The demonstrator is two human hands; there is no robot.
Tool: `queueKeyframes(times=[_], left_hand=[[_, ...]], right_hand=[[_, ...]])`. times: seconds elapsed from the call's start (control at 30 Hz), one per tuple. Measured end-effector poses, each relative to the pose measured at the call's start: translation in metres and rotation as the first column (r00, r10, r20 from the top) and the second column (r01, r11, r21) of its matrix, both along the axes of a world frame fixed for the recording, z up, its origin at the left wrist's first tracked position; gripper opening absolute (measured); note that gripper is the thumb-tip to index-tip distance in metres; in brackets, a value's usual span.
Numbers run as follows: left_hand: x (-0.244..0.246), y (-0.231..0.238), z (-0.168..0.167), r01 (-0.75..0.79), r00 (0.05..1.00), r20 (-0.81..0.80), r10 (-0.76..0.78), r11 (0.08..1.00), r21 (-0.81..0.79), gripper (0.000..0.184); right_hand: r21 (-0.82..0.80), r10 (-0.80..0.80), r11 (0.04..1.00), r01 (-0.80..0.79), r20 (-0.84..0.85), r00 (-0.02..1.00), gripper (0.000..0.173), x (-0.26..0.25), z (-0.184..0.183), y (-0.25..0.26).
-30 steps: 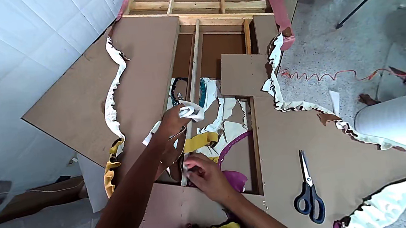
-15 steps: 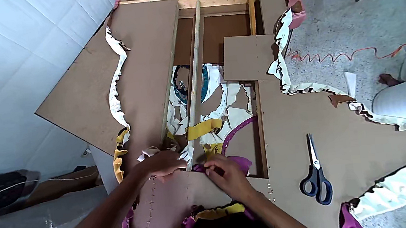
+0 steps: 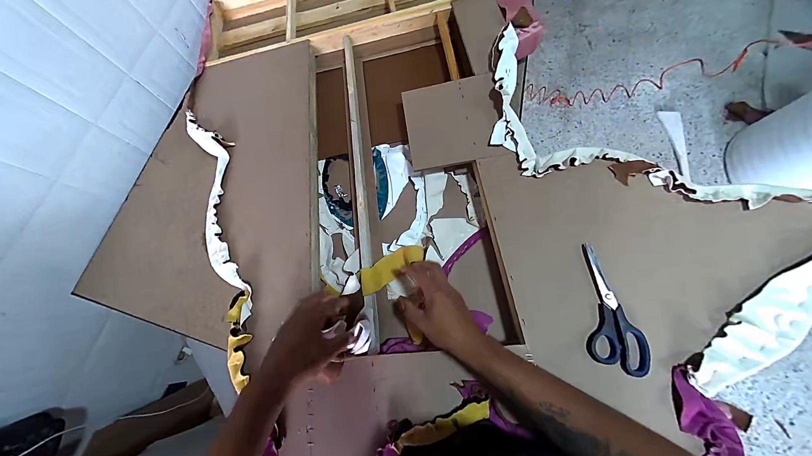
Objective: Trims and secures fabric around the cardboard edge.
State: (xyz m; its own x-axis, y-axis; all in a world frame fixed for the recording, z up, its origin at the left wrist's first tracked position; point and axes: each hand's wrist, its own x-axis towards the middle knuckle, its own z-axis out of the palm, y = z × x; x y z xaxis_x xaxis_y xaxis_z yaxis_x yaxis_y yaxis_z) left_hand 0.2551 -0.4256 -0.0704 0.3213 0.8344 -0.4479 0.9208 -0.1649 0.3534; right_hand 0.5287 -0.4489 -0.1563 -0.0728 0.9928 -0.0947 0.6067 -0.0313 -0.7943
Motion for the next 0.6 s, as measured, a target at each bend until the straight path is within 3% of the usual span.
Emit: queueKeyframes(times=[0.03,0.1,0.17,0.23,0.3,0.4,0.5,0.6], left_hand=[[-0.008,-0.004,0.005,-0.064,0.997,-0.033,0.067,0.993,0.104,0.070],[-0.020,-0.017,0.010,-0.169,0.978,-0.103,0.183,0.977,0.128,0.103],[-0.024,-0.035,-0.001,-0.176,0.972,-0.139,0.190,0.979,0.102,0.113],[-0.022,-0.046,-0.019,-0.190,0.970,-0.131,0.206,0.974,0.124,0.085],[-0.020,-0.041,-0.029,-0.235,0.963,-0.095,0.253,0.957,0.168,0.043],[-0.009,-0.032,-0.040,-0.274,0.959,-0.010,0.283,0.935,0.226,0.018],[-0.002,-0.022,-0.052,-0.358,0.927,0.201,0.316,0.904,0.234,0.037],[-0.014,-0.006,-0.054,-0.367,0.853,0.389,0.349,0.930,-0.030,0.061]], right_hand=[[0.023,0.007,1.000,-0.009,0.078,0.997,0.061,-0.002,-0.001,0.016],[-0.016,0.069,0.998,-0.067,0.217,0.974,0.071,-0.005,-0.009,0.044],[-0.068,0.159,0.987,-0.146,0.269,0.950,0.053,-0.007,-0.024,0.063],[-0.067,0.246,0.969,-0.237,0.235,0.940,0.020,-0.011,-0.021,0.072],[0.027,0.279,0.958,-0.284,0.113,0.953,0.017,-0.024,0.003,0.070],[0.123,0.345,0.927,-0.353,0.083,0.935,0.016,-0.062,0.040,0.054],[-0.072,0.500,0.866,-0.495,0.152,0.853,0.032,-0.094,0.047,0.029],[-0.188,0.652,0.758,-0.625,0.174,0.738,0.047,-0.105,0.047,0.013]])
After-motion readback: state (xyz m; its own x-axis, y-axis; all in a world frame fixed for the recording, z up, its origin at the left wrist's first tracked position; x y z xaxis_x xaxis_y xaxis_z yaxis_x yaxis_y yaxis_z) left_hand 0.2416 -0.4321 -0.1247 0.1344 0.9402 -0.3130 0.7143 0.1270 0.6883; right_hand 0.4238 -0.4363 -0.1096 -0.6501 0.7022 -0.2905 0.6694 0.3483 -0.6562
